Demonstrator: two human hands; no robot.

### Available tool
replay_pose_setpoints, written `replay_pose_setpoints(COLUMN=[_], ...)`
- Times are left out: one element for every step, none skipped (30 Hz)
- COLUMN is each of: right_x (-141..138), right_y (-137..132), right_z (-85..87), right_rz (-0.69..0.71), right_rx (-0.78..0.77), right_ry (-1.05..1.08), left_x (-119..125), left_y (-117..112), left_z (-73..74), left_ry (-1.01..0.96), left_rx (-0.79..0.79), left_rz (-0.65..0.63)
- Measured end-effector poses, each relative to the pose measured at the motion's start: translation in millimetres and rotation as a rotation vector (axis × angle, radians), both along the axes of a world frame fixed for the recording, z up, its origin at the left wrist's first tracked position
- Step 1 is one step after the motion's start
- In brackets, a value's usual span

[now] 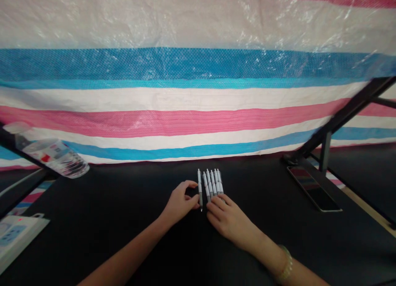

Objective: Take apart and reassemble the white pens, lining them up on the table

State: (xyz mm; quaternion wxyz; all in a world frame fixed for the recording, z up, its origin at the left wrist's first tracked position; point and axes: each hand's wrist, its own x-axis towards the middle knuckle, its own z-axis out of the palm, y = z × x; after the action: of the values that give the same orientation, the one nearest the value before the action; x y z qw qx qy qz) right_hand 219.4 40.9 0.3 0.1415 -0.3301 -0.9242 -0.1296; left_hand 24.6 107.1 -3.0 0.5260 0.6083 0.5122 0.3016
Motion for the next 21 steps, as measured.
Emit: replay_pose_setpoints(right_x=[0,1,2,3,4,6,9,11,14,16,18,19,20,19,17,14,9,4,-2,-8,-15], right_y=[0,0,-1,-1,-2,-2,-3,-3,-4,-5,-6,-7,-9,-12,-15,-19,-24,-29,-33,-38,-42], right_z=[1.8,4.1,6.7,9.4,11.8,13.9,15.3,16.1,16.3,16.1,15.4,14.6,13.6,12.6,11.5,10.3,9.0,7.5,5.9,4.3,2.6], right_rz=[0.015,0.032,0.047,0.051,0.043,0.024,-0.007,-0.05,-0.106,-0.179,-0.266,-0.358,-0.434,-0.478,-0.486,-0.451,-0.401,-0.352,-0.325,-0.304,-0.28], right_rx=[0.012,0.02,0.025,0.023,0.016,0.005,-0.009,-0.025,-0.033,-0.033,-0.03,-0.03,-0.041,-0.067,-0.113,-0.18,-0.252,-0.333,-0.413,-0.497,-0.595], right_ry=[-0.002,0.003,0.025,0.068,0.131,0.217,0.325,0.45,0.586,0.721,0.848,0.967,1.074,1.168,1.25,1.316,1.356,1.359,1.329,1.286,1.239], left_x=[-1,-1,-1,-2,-2,-2,-3,-4,-5,-7,-9,-10,-12,-14,-15,-16,-17,-18,-18,-18,-17], left_y=[-8,-16,-22,-27,-31,-34,-35,-36,-36,-36,-35,-35,-34,-34,-33,-33,-33,-33,-33,-33,-34], left_z=[1.3,2.1,2.4,2.3,2.0,1.8,1.8,2.3,3.2,4.5,6.1,7.8,9.3,10.5,11.3,11.6,11.3,10.8,9.9,9.0,8.2], left_ry=[-0.031,-0.061,-0.091,-0.118,-0.14,-0.158,-0.174,-0.189,-0.204,-0.219,-0.238,-0.258,-0.281,-0.307,-0.336,-0.369,-0.409,-0.454,-0.5,-0.544,-0.583], left_rx=[-0.075,-0.128,-0.165,-0.191,-0.21,-0.226,-0.242,-0.26,-0.278,-0.296,-0.309,-0.322,-0.335,-0.351,-0.371,-0.39,-0.408,-0.418,-0.416,-0.407,-0.391], left_rz=[-0.02,-0.027,-0.031,-0.033,-0.028,-0.02,-0.012,-0.005,0.0,0.005,0.011,0.017,0.026,0.034,0.038,0.038,0.035,0.035,0.04,0.051,0.067])
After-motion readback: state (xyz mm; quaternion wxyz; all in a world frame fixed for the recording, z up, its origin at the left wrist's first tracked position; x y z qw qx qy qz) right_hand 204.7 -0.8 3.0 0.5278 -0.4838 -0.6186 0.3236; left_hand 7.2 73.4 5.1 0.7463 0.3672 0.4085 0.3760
